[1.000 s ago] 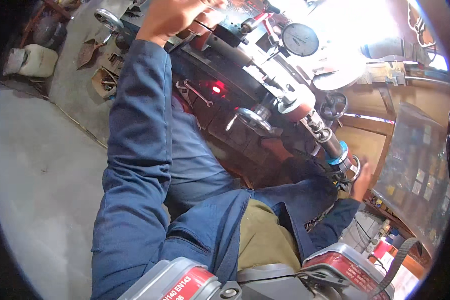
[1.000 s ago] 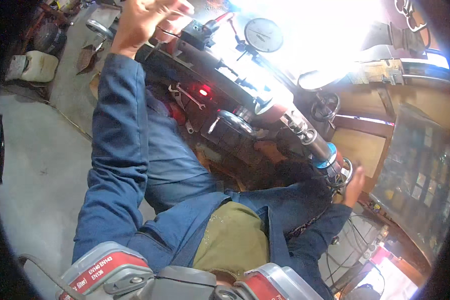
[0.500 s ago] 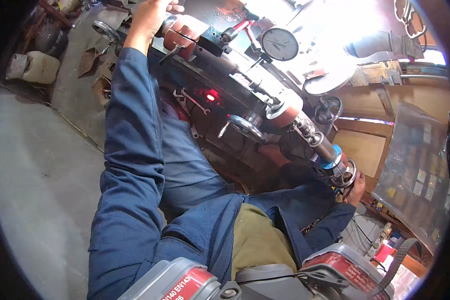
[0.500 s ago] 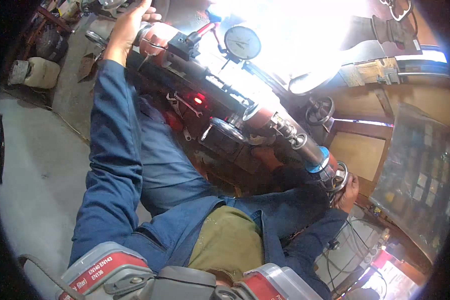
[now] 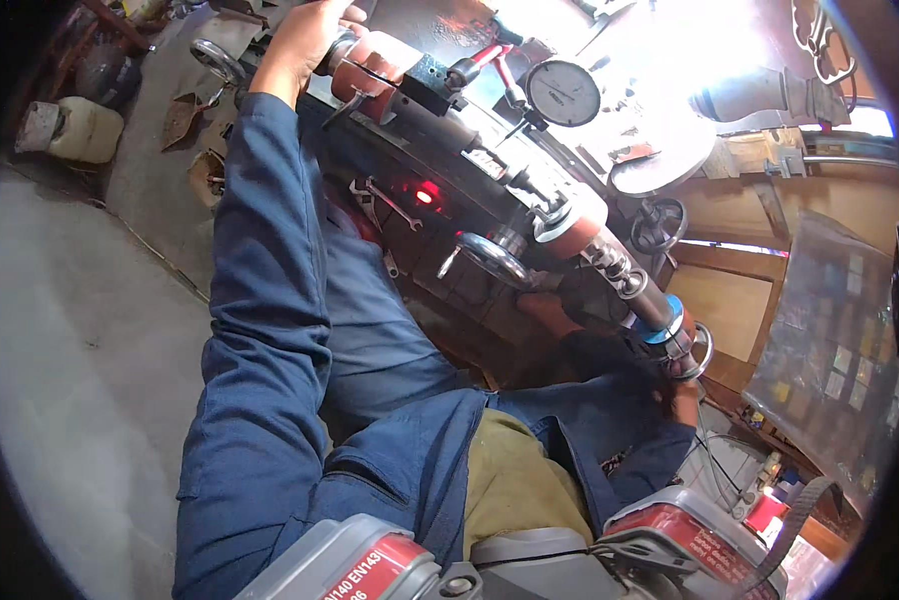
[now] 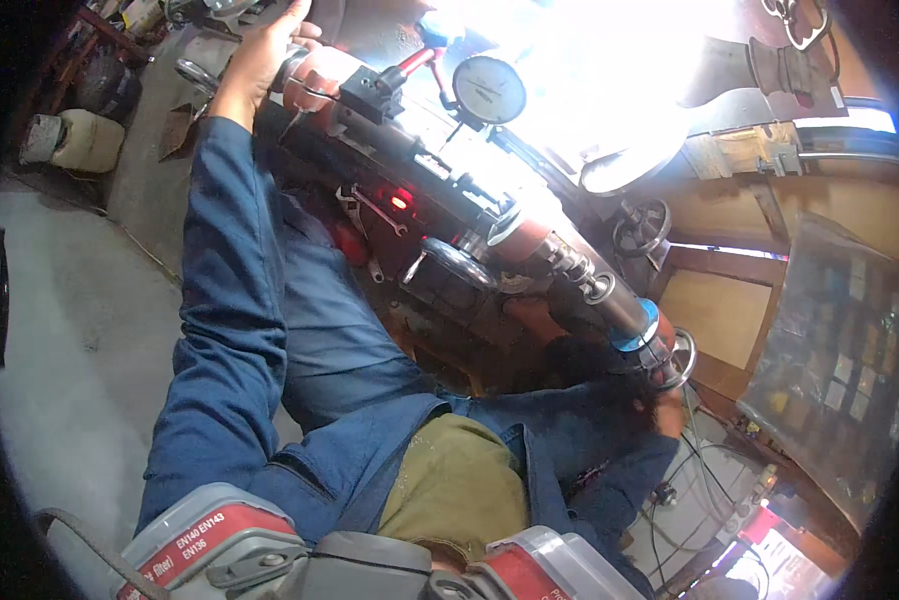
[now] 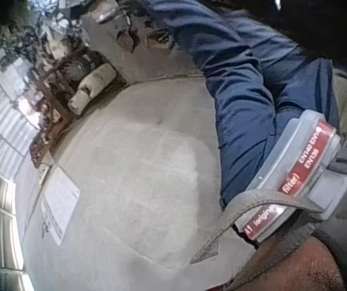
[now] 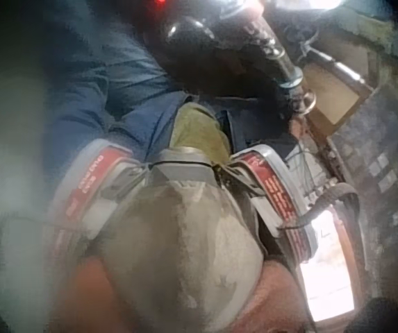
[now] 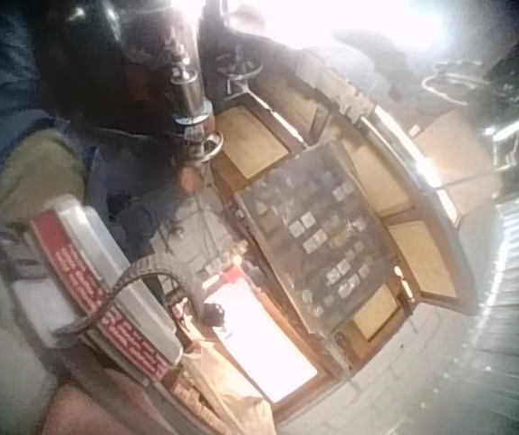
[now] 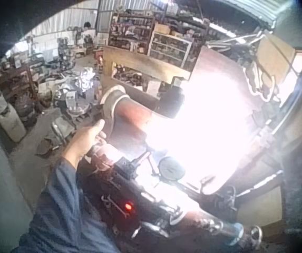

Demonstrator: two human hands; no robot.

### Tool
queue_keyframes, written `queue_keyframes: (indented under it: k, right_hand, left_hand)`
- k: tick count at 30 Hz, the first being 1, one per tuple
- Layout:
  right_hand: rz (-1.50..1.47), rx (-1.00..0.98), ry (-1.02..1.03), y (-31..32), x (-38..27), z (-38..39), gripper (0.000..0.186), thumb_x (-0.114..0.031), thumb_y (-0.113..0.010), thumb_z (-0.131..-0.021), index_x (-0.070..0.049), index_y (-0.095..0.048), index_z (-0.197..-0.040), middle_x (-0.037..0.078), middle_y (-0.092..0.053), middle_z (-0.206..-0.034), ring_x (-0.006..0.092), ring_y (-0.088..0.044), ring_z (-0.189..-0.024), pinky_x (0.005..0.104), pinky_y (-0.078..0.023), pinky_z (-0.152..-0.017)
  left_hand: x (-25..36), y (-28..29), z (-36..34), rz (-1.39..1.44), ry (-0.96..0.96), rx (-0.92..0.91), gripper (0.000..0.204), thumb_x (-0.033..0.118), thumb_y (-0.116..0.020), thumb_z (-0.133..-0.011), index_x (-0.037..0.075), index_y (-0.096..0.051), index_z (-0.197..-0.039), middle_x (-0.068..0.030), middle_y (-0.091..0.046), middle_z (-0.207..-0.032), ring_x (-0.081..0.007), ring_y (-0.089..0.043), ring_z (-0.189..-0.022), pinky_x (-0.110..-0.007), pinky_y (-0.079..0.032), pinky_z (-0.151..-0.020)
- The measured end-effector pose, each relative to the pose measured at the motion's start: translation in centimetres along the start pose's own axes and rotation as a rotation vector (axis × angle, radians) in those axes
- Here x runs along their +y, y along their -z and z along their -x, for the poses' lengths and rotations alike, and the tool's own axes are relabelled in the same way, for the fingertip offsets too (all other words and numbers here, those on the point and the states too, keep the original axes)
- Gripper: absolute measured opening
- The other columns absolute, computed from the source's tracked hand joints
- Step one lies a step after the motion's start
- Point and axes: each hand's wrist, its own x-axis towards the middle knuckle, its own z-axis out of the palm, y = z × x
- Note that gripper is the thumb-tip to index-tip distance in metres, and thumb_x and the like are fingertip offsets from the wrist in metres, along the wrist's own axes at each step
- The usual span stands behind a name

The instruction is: The person adjusts a dial indicator on a metal lathe and operates the handwheels to move the carriage while monitoring the gauge.

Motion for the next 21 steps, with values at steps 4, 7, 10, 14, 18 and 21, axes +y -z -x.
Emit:
queue_keyframes:
  k: [4, 7, 10, 14, 18, 21]
  right_hand:
    - [-0.041, -0.182, 0.116, 2.1, -2.0, 1.1, 0.037, -0.033, -0.065, -0.091, -0.003, -0.056, -0.110, 0.003, -0.062, -0.085, 0.0090, -0.054, -0.062, 0.0262, -0.041, -0.045]
    - [-0.159, -0.015, 0.221, -0.8, -4.7, 1.5, 0.027, -0.028, -0.062, -0.094, -0.005, -0.055, -0.106, 0.002, -0.063, -0.085, 0.0080, -0.053, -0.058, 0.0223, -0.040, -0.045]
    - [-0.282, -0.174, 0.294, 0.1, -4.9, -2.2, 0.024, -0.027, -0.059, -0.096, -0.005, -0.057, -0.107, 0.005, -0.066, -0.090, 0.0107, -0.061, -0.069, 0.0238, -0.048, -0.054]
    - [-0.252, 0.080, 0.068, 3.7, -2.0, -7.7, 0.020, -0.021, -0.054, -0.097, -0.003, -0.062, -0.103, 0.009, -0.067, -0.090, 0.0184, -0.064, -0.082, 0.0317, -0.050, -0.074]
    - [0.073, 0.118, 0.089, 3.9, 0.1, -5.3, 0.023, -0.021, -0.053, -0.097, -0.001, -0.062, -0.105, 0.010, -0.067, -0.093, 0.0203, -0.064, -0.085, 0.0334, -0.050, -0.076]
    - [0.406, 0.026, 0.031, 3.5, 0.1, -2.7, 0.024, -0.020, -0.053, -0.097, 0.000, -0.062, -0.106, 0.011, -0.067, -0.096, 0.0217, -0.064, -0.087, 0.0346, -0.050, -0.078]
  left_hand:
    - [1.3, 0.3, 1.2, -0.133, 0.084, -0.070, 0.069, 0.062, -0.043, -0.093, -0.001, -0.066, -0.074, -0.0084, -0.064, -0.067, -0.0162, -0.059, -0.056, -0.029, -0.046, -0.055]
    - [0.3, 0.6, -0.8, -0.025, 0.130, -0.390, 0.082, 0.070, -0.035, -0.091, -0.003, -0.067, -0.071, -0.0121, -0.065, -0.065, -0.0196, -0.061, -0.054, -0.031, -0.048, -0.056]
    - [1.7, 1.6, 0.0, 0.028, 0.335, -0.435, 0.093, 0.076, -0.027, -0.089, -0.006, -0.067, -0.072, -0.0151, -0.068, -0.068, -0.0225, -0.064, -0.056, -0.032, -0.051, -0.058]
    - [0.3, 1.8, -2.7, 0.002, 0.408, -0.568, 0.081, 0.066, -0.031, -0.095, -0.005, -0.067, -0.078, -0.0141, -0.068, -0.073, -0.0214, -0.065, -0.061, -0.031, -0.051, -0.060]
    - [0.3, 1.5, -2.9, -0.203, 0.471, -0.553, 0.036, 0.032, -0.061, -0.090, -0.002, -0.065, -0.099, -0.0125, -0.068, -0.088, -0.0160, -0.067, -0.067, -0.031, -0.054, -0.054]
    - [0.4, 2.2, -2.3, -0.348, 0.428, -0.426, 0.029, 0.028, -0.063, -0.086, 0.001, -0.066, -0.097, -0.0156, -0.069, -0.088, -0.0227, -0.068, -0.072, -0.033, -0.053, -0.060]
